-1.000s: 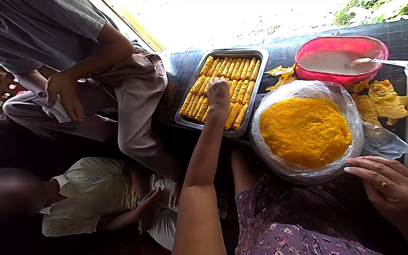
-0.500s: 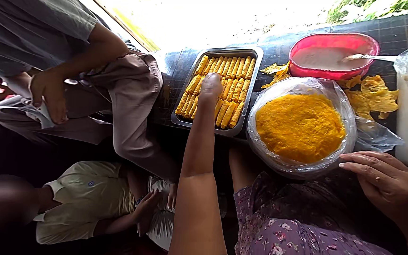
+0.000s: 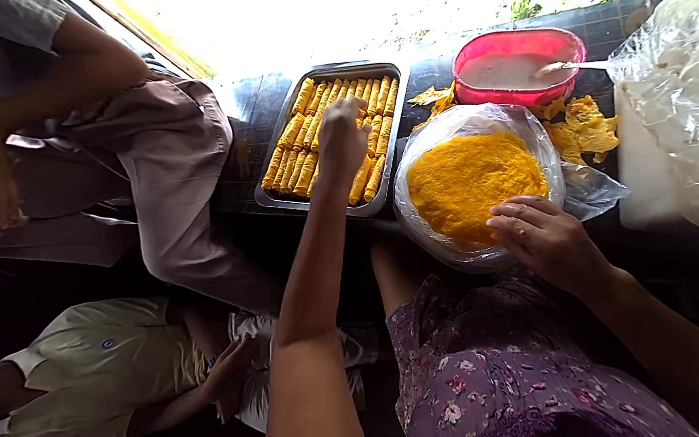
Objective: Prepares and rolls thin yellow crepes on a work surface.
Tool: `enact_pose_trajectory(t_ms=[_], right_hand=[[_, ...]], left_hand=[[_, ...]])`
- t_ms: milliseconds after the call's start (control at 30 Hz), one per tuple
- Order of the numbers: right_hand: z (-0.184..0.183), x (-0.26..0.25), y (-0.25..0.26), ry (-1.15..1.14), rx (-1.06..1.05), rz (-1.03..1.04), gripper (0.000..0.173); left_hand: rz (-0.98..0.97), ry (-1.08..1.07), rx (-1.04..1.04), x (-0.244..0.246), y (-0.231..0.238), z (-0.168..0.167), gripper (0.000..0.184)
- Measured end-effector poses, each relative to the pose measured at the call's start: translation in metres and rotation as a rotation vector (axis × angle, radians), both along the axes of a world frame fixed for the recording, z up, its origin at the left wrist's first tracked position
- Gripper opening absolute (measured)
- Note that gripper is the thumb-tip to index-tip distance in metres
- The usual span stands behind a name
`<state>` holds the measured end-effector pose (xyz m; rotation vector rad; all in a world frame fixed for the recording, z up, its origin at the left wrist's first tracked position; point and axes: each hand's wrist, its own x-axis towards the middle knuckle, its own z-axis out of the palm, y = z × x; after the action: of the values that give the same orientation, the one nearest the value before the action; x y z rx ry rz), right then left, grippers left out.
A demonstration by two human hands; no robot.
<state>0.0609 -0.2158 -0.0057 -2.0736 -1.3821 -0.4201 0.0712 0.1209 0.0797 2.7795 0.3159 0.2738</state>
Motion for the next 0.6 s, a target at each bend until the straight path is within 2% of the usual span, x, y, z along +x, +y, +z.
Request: enact_pose_trajectory(t_ms=[67, 133, 200, 300, 367, 600], right_hand=[[-0.003, 0.002, 0.001, -0.008, -0.061, 0.016, 0.025], [-0.005, 0.004, 0.000, -0.028, -0.085, 0.032, 0.027], [-0.008, 0.005, -0.002, -0.056, -0.087, 0.048, 0.027], [-0.014, 0.004, -0.004, -0.086, -0.069, 0.058, 0.025], [-0.014, 0.003, -0.005, -0.086, -0.045, 0.058, 0.025], [-0.004, 0.006, -0.006, 0.033, 0.020, 0.067, 0.025]], left_hand=[[-0.284, -0.157, -0.043, -0.038, -0.041, -0.012, 0.019], [-0.538, -0.251, -0.077, -0.077, -0.077, -0.044, 0.014], [-0.621, -0.366, -0.065, -0.105, -0.097, -0.089, 0.015], [-0.524, -0.452, -0.055, -0.135, -0.106, -0.142, 0.013], [-0.466, -0.459, -0.081, -0.148, -0.110, -0.153, 0.012], [-0.355, -0.632, -0.192, -0.140, -0.105, -0.126, 0.012]])
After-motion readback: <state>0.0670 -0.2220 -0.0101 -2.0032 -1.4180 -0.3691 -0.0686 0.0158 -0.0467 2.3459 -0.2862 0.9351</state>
